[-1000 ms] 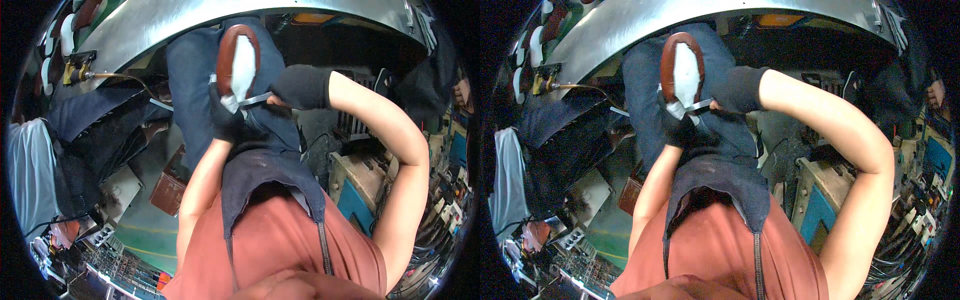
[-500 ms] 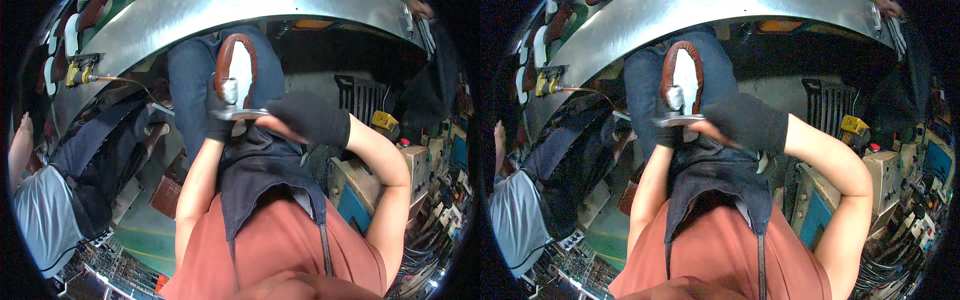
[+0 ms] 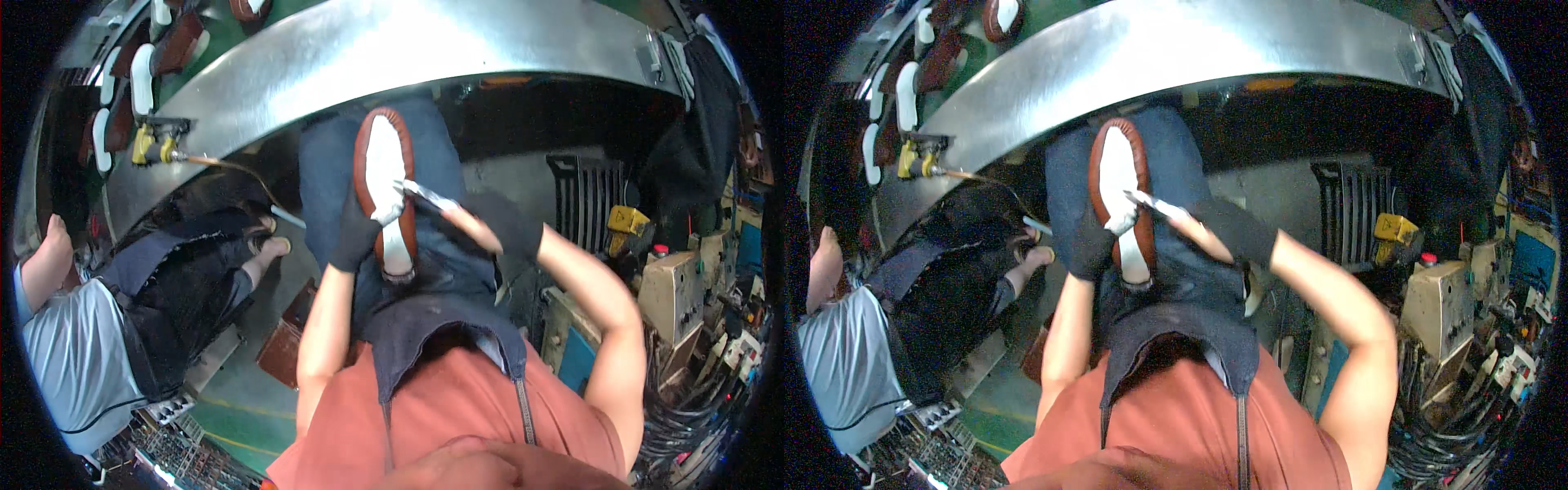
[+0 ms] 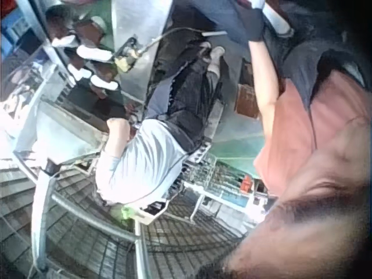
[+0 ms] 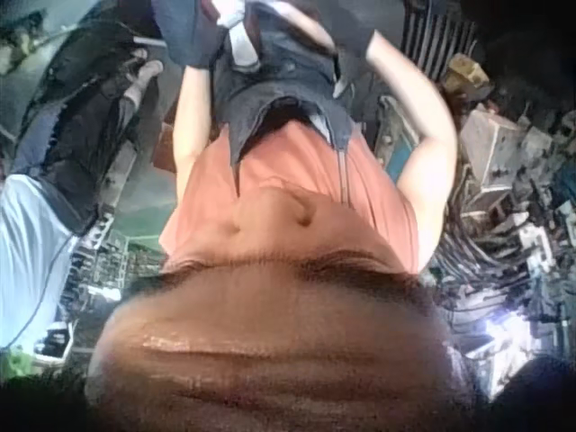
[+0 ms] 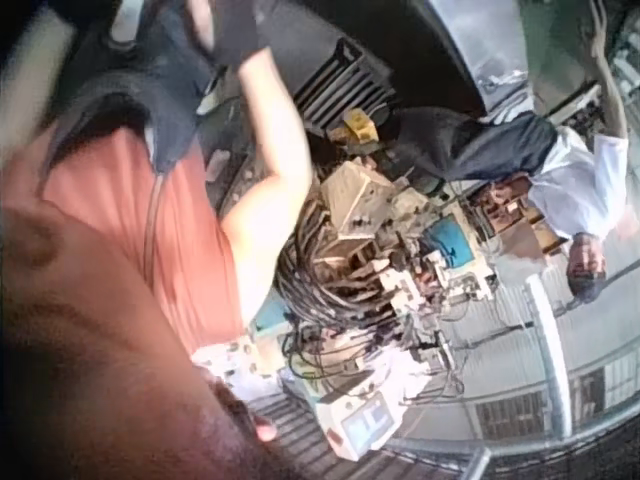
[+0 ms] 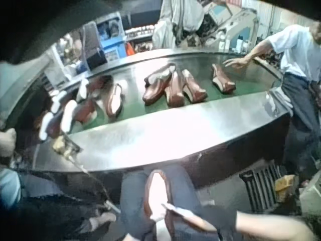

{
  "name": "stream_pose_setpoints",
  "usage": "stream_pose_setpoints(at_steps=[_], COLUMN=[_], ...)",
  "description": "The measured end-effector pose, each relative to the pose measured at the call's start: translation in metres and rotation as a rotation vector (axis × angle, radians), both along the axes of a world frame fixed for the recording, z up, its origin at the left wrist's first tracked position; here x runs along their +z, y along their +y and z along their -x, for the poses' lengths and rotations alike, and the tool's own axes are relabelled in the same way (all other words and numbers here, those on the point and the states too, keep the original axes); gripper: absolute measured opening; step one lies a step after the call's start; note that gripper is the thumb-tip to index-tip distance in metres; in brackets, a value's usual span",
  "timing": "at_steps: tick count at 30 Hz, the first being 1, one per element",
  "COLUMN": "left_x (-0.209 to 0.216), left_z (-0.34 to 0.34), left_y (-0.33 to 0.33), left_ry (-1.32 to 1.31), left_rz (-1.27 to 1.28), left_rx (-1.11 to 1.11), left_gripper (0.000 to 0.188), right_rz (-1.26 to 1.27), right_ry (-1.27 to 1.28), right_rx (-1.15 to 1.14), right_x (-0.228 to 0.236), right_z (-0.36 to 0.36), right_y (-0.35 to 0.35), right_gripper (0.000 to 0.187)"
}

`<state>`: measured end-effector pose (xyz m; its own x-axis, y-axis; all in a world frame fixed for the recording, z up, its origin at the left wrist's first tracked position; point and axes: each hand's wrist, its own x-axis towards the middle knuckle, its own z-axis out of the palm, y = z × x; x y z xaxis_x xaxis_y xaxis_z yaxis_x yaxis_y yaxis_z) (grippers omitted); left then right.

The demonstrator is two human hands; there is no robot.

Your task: The person uses pliers to trim the white sole material of brown leather shoes. They pick up shoes from a conveyor belt, hold them on their lap, and scrape the edges of the soles with the tool before placing them back on the belt.

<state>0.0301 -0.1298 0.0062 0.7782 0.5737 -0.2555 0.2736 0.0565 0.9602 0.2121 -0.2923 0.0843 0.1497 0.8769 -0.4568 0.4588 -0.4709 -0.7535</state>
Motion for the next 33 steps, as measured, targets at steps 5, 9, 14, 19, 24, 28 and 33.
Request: stream_pose_setpoints(at_steps=[5,9,14,19,24,28,33], left_x=[0.026,0.058,0.105,0.067,0.014,0.054,0.1], left_z=[-0.033,-0.135,-0.271,-0.405,-0.466,-0.409,-0.163], left_y=[0.045,0.184,0.369,0.225,0.16,0.201,0.187], left_ry=[-0.02,-0.194,0.49,-0.102,0.332,0.188,-0.209], left_rz=[0.531,0.334,-0.693,-0.715,-0.905,-0.587,-0.459], left_rx=[0.161,0.384,-0.011,-0.073,0.466,0.128,0.04], left_gripper=[0.044,0.04,0.033,0.071,0.084,0.054,0.048], right_rz=[0.204,0.108,0.113,-0.019,-0.099,0.017,0.01], right_ry=[0.577,0.727,0.706,0.537,0.366,0.531,0.575], right_rx=[-0.77,-1.076,-0.898,-0.841,-0.75,-0.849,-0.887], right_x=[-0.059,-0.14,-0.129,-0.127,-0.126,-0.119,-0.103], right_z=[0.05,0.067,0.005,-0.014,-0.008,0.003,0.018], right_y=[-0.042,-0.026,0.021,0.044,0.043,0.035,0.011], right_gripper=[0.045,0.043,0.039,0.041,0.043,0.033,0.054])
